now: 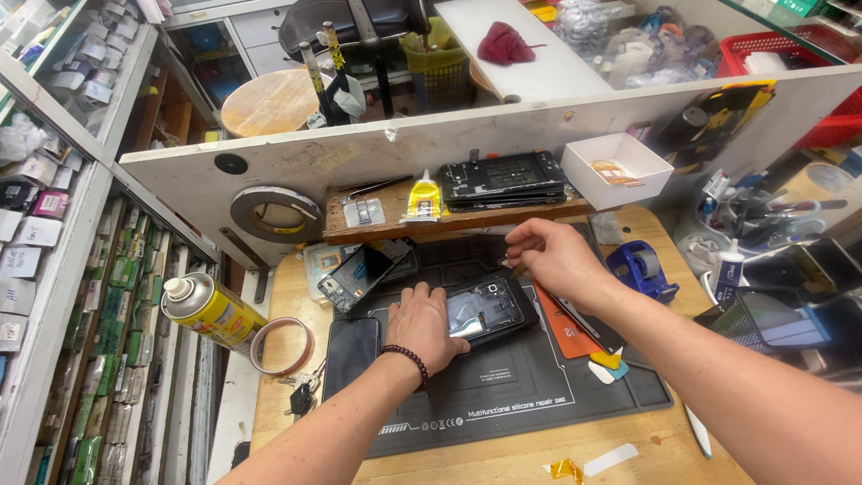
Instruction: The person works at a repair bench on a smartphone placed on a silicone repair mat. They hold the phone steady with one hand while using a small pry tool to work around the edge of the device, prying at the casing and manipulating small components, occasionally repositioning the phone and setting parts aside on the mat.
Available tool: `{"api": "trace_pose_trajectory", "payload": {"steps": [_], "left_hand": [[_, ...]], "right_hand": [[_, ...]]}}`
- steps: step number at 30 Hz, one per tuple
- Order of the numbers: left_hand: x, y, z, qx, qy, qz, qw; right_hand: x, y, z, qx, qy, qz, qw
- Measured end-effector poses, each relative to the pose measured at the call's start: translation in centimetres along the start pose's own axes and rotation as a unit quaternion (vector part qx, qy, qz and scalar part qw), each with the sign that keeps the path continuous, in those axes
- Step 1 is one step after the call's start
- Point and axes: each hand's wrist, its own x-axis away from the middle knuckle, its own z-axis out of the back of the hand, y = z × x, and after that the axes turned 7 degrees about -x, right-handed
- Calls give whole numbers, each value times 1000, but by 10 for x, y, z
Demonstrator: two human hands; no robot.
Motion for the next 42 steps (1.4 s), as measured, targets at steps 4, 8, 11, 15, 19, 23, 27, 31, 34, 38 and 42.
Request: {"api": "trace_pose_trajectory", "payload": {"steps": [4, 8, 11, 15, 19, 23, 27, 31, 34, 38, 42], "left_hand": [[0, -1, 1, -4, -2, 0, 1000], [1, -1, -1, -3, 6, -6, 1000], [1, -2, -1, -9, 5, -7, 1000], [1, -3, -2, -7, 9, -8, 1000], [1, -3, -3, -8, 9, -9, 1000], [1, -4, -3, -8, 11, -9, 1000], [2, -5, -4, -1, 27, -15, 1000], [7, -5, -6, 18, 43, -18, 999], [9, -5, -6, 24, 53, -22, 998], [10, -4, -6, 26, 50, -16, 998], [10, -5, -7, 33, 61, -23, 997]], "right_hand": [[6, 5, 8, -62, 38, -65, 995], [25, 18, 16, 8, 63, -172, 983], [45, 38, 8, 172, 37, -109, 978], [57, 55, -11, 239, 46, -23, 970], [60, 55, -10, 134, 43, -117, 983], [63, 55, -2, 179, 49, -103, 977], [65, 62, -2, 195, 57, -91, 975], [65, 65, -7, 177, 54, -78, 980], [63, 61, -10, 185, 60, -73, 978], [63, 53, -11, 195, 58, -79, 976], [62, 47, -13, 210, 44, -101, 971]]}}
